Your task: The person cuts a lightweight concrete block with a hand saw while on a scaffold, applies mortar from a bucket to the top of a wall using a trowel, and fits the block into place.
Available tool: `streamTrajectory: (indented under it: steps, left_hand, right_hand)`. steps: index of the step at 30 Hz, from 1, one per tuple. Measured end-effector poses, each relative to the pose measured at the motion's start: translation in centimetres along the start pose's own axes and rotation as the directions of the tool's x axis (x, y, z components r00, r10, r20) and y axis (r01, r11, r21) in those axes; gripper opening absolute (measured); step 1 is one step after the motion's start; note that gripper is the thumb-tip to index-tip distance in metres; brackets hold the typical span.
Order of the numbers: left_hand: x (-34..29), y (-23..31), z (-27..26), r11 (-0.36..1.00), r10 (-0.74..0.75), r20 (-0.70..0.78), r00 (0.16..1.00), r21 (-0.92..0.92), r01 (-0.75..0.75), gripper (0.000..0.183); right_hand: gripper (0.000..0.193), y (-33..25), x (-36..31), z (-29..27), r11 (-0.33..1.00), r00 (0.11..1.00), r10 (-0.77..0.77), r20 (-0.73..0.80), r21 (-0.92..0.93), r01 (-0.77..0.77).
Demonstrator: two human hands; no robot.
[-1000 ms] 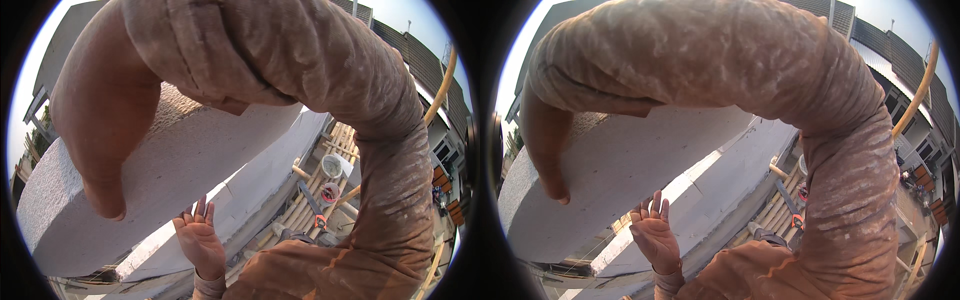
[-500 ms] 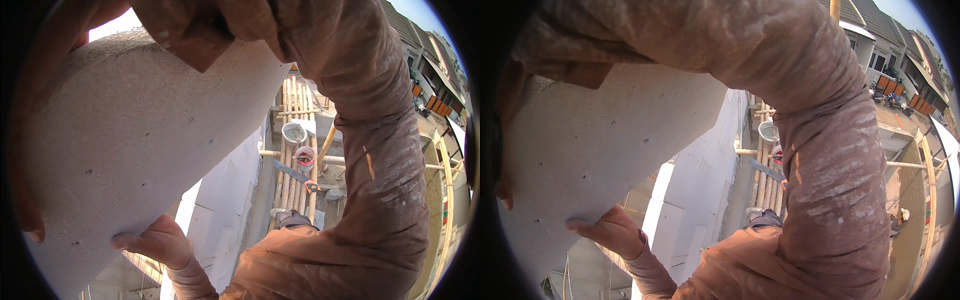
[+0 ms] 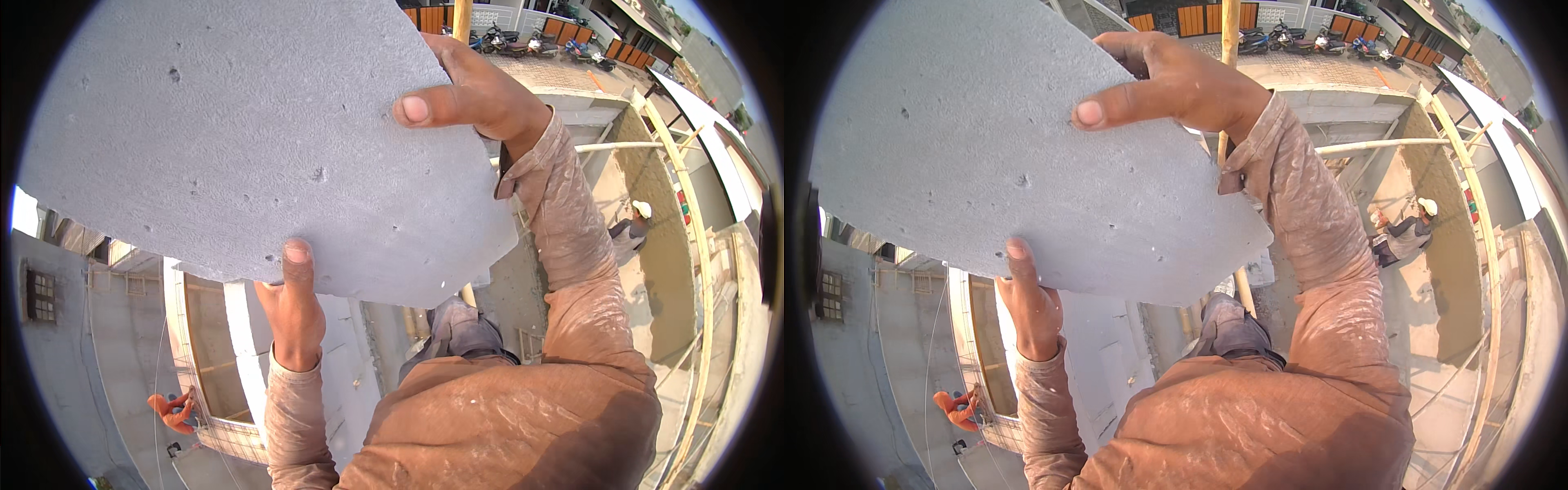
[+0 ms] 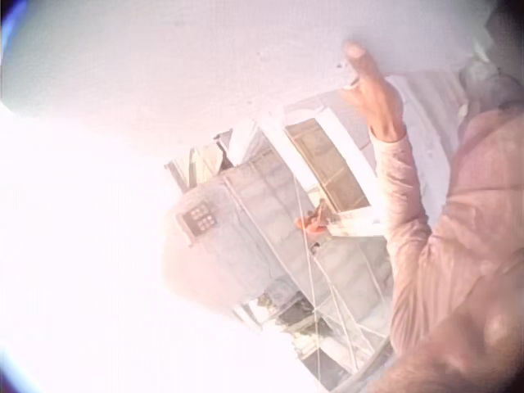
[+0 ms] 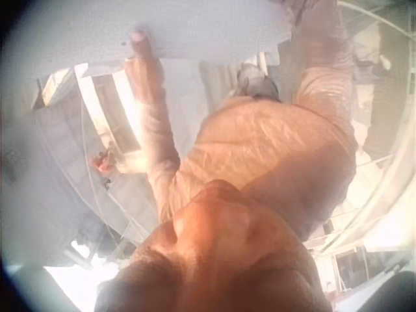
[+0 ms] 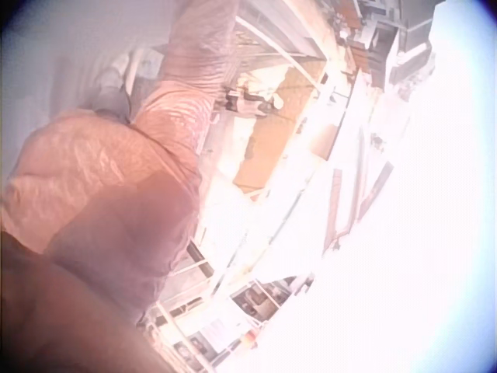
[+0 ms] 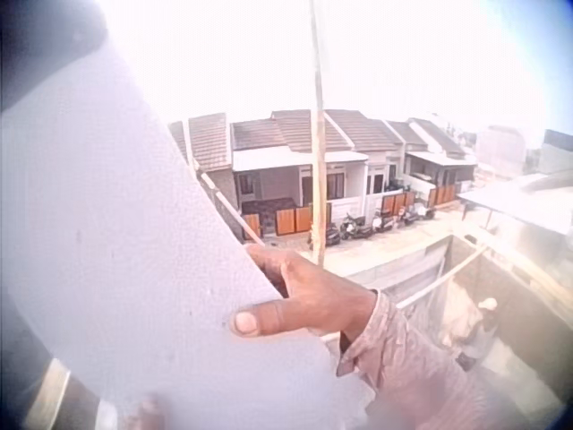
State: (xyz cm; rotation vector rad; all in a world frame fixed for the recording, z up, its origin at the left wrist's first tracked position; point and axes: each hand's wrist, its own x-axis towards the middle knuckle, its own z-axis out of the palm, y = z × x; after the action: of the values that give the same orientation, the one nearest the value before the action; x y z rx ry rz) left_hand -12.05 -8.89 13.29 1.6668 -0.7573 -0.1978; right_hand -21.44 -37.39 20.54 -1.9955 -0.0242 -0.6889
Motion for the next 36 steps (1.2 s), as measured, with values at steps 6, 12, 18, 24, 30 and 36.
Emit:
streamTrajectory:
  steps: [6,12,18,24,30,36]
  left_hand:
    - [3.7,-10.9,10.1,0.946,-0.222,0.189,0.957,-0.197,0.259,0.052]
    - [4.0,-18.3,15.9,0.732,-0.517,0.337,0.787,-0.302,0.610,0.049]
    - [1.8,-27.6,16.7,0.465,-0.607,0.500,0.618,-0.407,0.786,0.063]
    - [-4.8,-35.2,18.3,0.268,-0.733,0.516,0.443,-0.380,0.885,0.067]
    - [-9.8,-39.4,17.8,0.043,-0.795,0.538,0.281,-0.412,0.910,0.065]
    - [-15.8,-46.8,15.5,-0.043,-0.833,0.524,0.177,-0.381,0.924,0.069]
  right_hand:
    - [0.111,14.1,-5.3,-1.4,0.853,0.899,0.413,0.142,0.286,-0.437]
    - [0.105,26.2,-9.8,-1.1,0.633,0.694,0.684,0.225,0.289,-0.718]
    - [0.099,34.6,-12.3,1.8,0.355,0.464,0.813,0.352,0.334,-0.873]
    - [0.089,42.2,-18.0,7.9,0.238,0.297,0.866,0.403,0.191,-0.952]
    - [0.086,47.3,-25.9,14.9,0.095,0.223,0.812,0.539,0.256,-0.962]
    - [0.083,53.2,-36.2,12.0,0.139,0.128,0.980,0.149,-0.062,-0.988]
